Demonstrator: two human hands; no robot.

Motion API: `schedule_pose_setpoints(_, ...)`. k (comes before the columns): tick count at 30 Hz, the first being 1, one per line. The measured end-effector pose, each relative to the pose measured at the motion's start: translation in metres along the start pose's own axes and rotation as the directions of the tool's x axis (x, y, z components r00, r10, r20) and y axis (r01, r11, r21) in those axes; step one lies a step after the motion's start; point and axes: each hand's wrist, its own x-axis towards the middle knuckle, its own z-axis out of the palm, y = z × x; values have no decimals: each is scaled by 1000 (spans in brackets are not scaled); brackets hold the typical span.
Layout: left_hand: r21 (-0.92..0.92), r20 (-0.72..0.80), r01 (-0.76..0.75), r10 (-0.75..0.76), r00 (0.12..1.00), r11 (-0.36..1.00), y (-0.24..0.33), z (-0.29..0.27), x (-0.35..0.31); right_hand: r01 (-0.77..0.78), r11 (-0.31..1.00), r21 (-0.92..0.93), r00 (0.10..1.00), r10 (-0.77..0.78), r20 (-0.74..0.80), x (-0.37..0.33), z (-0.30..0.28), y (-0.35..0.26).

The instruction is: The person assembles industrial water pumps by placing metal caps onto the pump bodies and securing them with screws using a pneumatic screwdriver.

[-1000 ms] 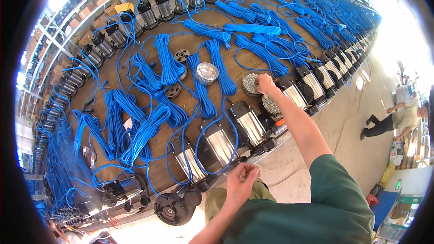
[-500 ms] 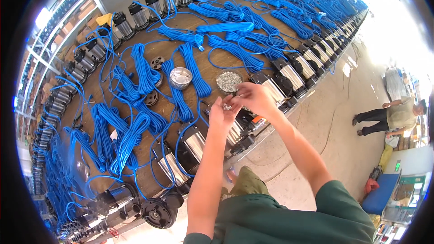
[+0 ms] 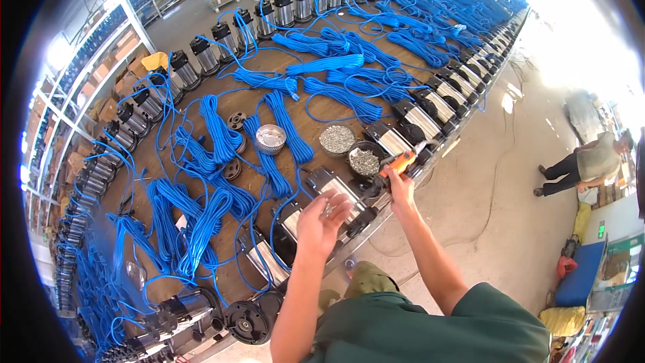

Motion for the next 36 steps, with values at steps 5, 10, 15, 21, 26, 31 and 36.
schedule_pose_setpoints(5, 154, -32, -50, 55, 998, 987, 19, 7, -93, 340, 893, 294, 918, -383, 100, -81, 26, -107)
schedule_pose_setpoints(10, 111, -139, -62, 77, 987, 992, 41, -26, -171, -61, 786, 615, 884, -244, 400, -201, 81, -165)
schedule_pose_setpoints(15, -2, -177, -195, 192, 965, 981, 61, -50, -222, -7, 728, 686, 565, -563, 604, -288, 122, -137)
schedule_pose_setpoints(21, -209, -172, -354, 322, 931, 912, 77, -90, -260, -87, 752, 653, 515, -527, 676, -357, 174, -101)
schedule_pose_setpoints(26, -295, -127, -397, 377, 918, 869, 90, -112, -273, -62, 790, 610, 473, -515, 715, -380, 196, -85)
schedule_pose_setpoints(31, -239, -170, -430, 398, 901, 871, 96, -121, -281, -19, 823, 567, 449, -500, 741, -393, 206, -81)
schedule_pose_setpoints(36, -132, -183, -410, 384, 905, 903, 103, -130, -288, -70, 828, 557, 330, -508, 796, -398, 211, -75)
